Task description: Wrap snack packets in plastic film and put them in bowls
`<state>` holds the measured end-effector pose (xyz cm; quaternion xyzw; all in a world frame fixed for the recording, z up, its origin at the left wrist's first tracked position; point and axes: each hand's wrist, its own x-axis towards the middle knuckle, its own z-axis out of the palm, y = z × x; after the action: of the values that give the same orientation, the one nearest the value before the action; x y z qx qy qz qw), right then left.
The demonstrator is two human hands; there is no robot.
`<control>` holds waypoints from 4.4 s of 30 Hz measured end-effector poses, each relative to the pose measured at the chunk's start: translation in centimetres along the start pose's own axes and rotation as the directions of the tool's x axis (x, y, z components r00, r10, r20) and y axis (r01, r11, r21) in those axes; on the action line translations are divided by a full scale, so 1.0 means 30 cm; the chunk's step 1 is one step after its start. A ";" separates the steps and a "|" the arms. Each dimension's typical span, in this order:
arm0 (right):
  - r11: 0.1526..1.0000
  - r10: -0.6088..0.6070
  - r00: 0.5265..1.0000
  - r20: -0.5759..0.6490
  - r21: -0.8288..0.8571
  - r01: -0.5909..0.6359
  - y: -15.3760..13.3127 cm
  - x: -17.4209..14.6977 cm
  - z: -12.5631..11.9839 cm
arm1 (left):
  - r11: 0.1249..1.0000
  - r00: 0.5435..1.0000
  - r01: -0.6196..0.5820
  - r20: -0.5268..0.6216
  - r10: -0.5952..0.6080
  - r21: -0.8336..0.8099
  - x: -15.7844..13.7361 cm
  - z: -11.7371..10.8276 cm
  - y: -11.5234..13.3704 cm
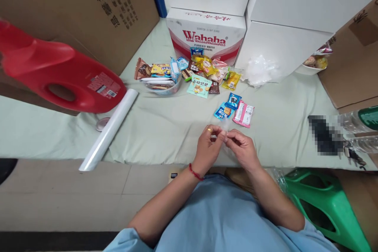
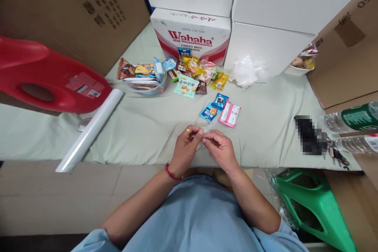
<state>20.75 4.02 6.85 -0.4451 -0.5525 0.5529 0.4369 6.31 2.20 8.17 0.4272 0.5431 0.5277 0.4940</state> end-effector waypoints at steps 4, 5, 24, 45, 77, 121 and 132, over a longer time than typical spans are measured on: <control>0.998 0.036 0.997 -0.065 0.045 -0.033 0.004 -0.005 -0.003 | 0.993 0.999 -0.003 -0.051 -0.004 -0.119 0.013 0.015 -0.031; 0.994 0.075 0.993 -0.094 0.089 -0.067 0.008 -0.006 -0.007 | 0.989 0.998 -0.001 -0.065 -0.009 -0.147 0.011 0.012 -0.039; 0.974 0.222 0.879 -0.422 0.142 -0.178 0.058 0.110 -0.226 | 0.826 0.930 0.029 -0.317 0.184 0.563 0.131 -0.322 -0.119; 0.951 0.290 0.873 -0.391 0.220 -0.217 0.008 0.160 -0.204 | 0.261 0.843 -0.538 0.515 0.153 0.802 0.045 -0.053 -0.095; 0.937 0.302 0.934 -0.189 0.240 -0.255 0.015 -0.018 -0.012 | 0.783 0.932 -0.362 0.165 0.324 0.506 -0.015 -0.051 -0.153; 0.902 0.301 0.950 -0.082 -0.300 -0.311 0.042 0.344 -0.210 | 0.540 0.820 -0.320 -0.058 0.569 0.778 0.177 -0.408 0.081; 0.443 -0.198 0.921 0.336 -0.808 0.390 -0.044 0.321 -0.247 | 0.104 0.849 -0.490 0.446 0.284 0.866 0.143 -0.338 -0.138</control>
<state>25.82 15.06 8.15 -0.4439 -0.8613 0.1578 0.1901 -4.11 4.58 3.23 0.8061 0.5728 0.1487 0.0088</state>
